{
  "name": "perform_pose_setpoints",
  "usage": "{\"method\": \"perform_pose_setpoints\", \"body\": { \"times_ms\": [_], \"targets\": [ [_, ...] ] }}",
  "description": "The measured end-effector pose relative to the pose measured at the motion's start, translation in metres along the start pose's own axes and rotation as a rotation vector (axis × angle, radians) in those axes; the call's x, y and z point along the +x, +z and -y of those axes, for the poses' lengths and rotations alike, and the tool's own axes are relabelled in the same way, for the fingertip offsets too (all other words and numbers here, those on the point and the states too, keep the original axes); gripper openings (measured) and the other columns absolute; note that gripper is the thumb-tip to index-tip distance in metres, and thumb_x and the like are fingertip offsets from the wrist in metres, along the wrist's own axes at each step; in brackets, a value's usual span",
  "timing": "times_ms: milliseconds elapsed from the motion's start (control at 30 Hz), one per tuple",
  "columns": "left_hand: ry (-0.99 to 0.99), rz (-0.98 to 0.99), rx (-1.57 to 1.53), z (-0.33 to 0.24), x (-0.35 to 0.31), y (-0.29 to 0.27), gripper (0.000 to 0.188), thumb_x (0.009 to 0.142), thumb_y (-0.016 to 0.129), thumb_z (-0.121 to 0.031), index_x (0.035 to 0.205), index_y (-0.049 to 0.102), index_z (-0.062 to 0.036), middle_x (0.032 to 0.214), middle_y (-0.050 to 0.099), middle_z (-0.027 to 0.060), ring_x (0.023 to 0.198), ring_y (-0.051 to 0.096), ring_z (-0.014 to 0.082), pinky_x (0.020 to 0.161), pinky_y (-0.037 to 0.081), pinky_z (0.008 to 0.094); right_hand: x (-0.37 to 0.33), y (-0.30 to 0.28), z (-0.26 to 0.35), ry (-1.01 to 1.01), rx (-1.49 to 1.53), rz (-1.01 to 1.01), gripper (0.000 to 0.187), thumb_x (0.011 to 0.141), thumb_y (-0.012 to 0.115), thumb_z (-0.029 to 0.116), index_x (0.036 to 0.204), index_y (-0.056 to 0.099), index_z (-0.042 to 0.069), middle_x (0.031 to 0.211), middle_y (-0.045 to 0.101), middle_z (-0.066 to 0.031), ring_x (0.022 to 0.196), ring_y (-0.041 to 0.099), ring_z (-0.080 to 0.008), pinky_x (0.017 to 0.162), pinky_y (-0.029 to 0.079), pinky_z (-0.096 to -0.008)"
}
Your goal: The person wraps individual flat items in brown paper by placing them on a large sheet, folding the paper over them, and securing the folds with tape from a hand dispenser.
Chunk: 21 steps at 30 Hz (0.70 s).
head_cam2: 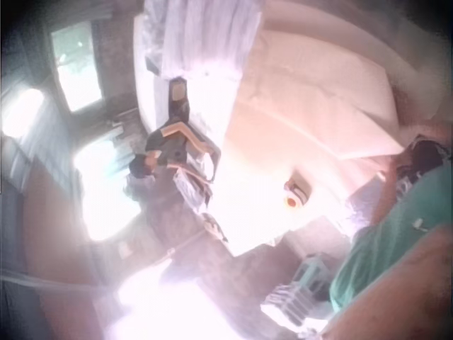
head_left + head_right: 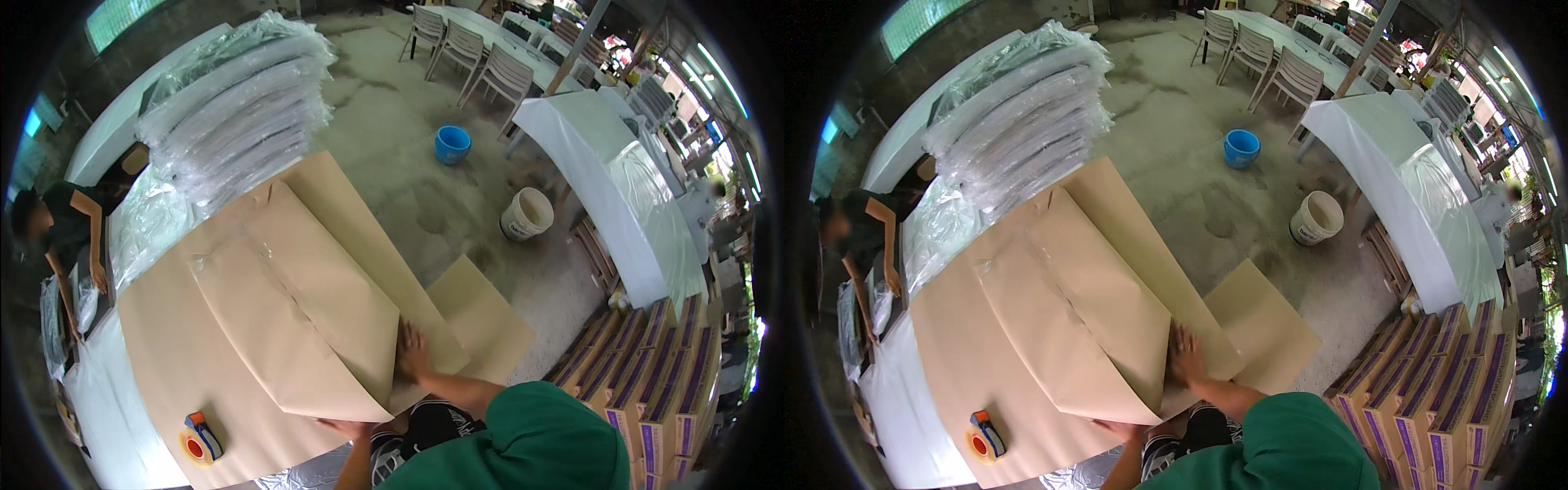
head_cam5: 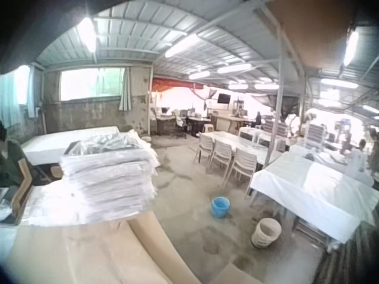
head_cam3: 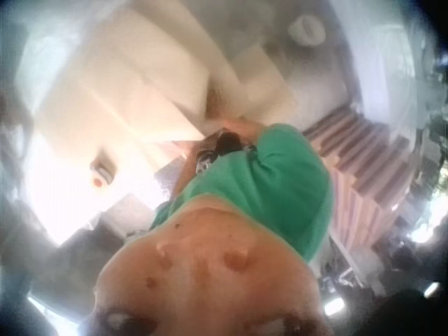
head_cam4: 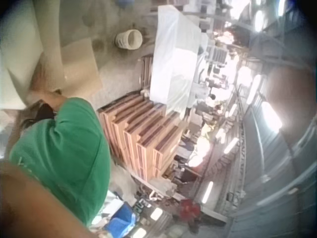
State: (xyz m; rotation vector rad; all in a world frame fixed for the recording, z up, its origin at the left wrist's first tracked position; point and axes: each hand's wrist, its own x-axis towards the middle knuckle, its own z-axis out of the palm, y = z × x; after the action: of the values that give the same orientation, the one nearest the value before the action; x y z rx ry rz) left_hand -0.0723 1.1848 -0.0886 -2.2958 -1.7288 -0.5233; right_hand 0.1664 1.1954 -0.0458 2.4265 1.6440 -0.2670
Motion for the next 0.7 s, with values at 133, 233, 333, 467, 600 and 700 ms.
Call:
{"method": "perform_pose_setpoints", "body": {
  "times_ms": [133,233,333,467,600,700],
  "targets": [
    [0.083,0.616,-0.713,-0.008,-0.018,-0.068,0.06,0.085,0.036,-0.041,0.126,0.037,0.0032,0.119,0.047,0.0236,0.117,0.038,0.04,0.099,0.027,0.0533,-0.116,-0.011,-0.033,-0.53,0.478,-0.022,0.05,0.082,0.053,0.031,0.123,0.048,0.004,0.137,0.031,-0.0183,0.129,0.027,-0.0305,0.103,0.024,-0.0463],
    [-1.017,0.58,-1.335,0.032,-0.008,-0.08,0.052,0.087,0.034,-0.039,0.114,0.05,0.0026,0.096,0.062,0.0159,0.102,0.053,0.0335,0.091,0.039,0.0473,-0.067,0.016,-0.07,-0.148,1.152,-0.023,0.036,0.088,0.047,0.038,0.09,0.06,0.004,0.09,0.059,-0.0084,0.085,0.054,-0.0232,0.075,0.042,-0.0377],
    [-1.388,0.43,-1.622,0.075,0.067,-0.061,0.055,0.087,0.042,-0.049,0.11,0.051,-0.0002,0.09,0.06,0.0132,0.078,0.06,0.0262,0.066,0.049,0.0357,0.031,-0.066,-0.068,0.675,1.843,0.097,0.05,0.085,0.049,0.05,0.092,0.06,0.001,0.084,0.062,-0.0095,0.072,0.059,-0.0191,0.065,0.049,-0.0352],
    [-1.261,0.562,-1.52,0.042,0.082,-0.031,0.042,0.085,0.055,-0.041,0.097,0.053,-0.0016,0.08,0.058,0.0111,0.067,0.058,0.0235,0.058,0.05,0.0353,0.057,-0.029,-0.056,0.367,1.467,0.23,0.049,0.082,0.059,0.041,0.103,0.055,-0.003,0.089,0.061,-0.0133,0.074,0.061,-0.0215,0.057,0.051,-0.0333],
    [-1.234,0.794,-1.59,-0.002,0.001,-0.073,0.031,0.085,0.057,-0.033,0.091,0.056,-0.002,0.071,0.059,0.0096,0.061,0.057,0.0206,0.054,0.049,0.0314,-0.08,-0.009,0.013,0.259,1.808,0.692,0.029,0.085,0.057,0.025,0.091,0.06,-0.003,0.072,0.063,-0.0104,0.06,0.061,-0.0185,0.052,0.049,-0.0312],
    [-0.483,1.115,-1.28,-0.021,-0.021,-0.107,0.028,0.083,0.059,-0.03,0.092,0.06,-0.0026,0.071,0.061,0.0137,0.063,0.06,0.0194,0.057,0.049,0.0329,-0.169,0.009,-0.006,-0.684,1.341,0.894,0.024,0.083,0.055,0.012,0.063,0.064,0.005,0.062,0.063,-0.0064,0.052,0.057,-0.0126,0.047,0.045,-0.0253]
  ]
}}
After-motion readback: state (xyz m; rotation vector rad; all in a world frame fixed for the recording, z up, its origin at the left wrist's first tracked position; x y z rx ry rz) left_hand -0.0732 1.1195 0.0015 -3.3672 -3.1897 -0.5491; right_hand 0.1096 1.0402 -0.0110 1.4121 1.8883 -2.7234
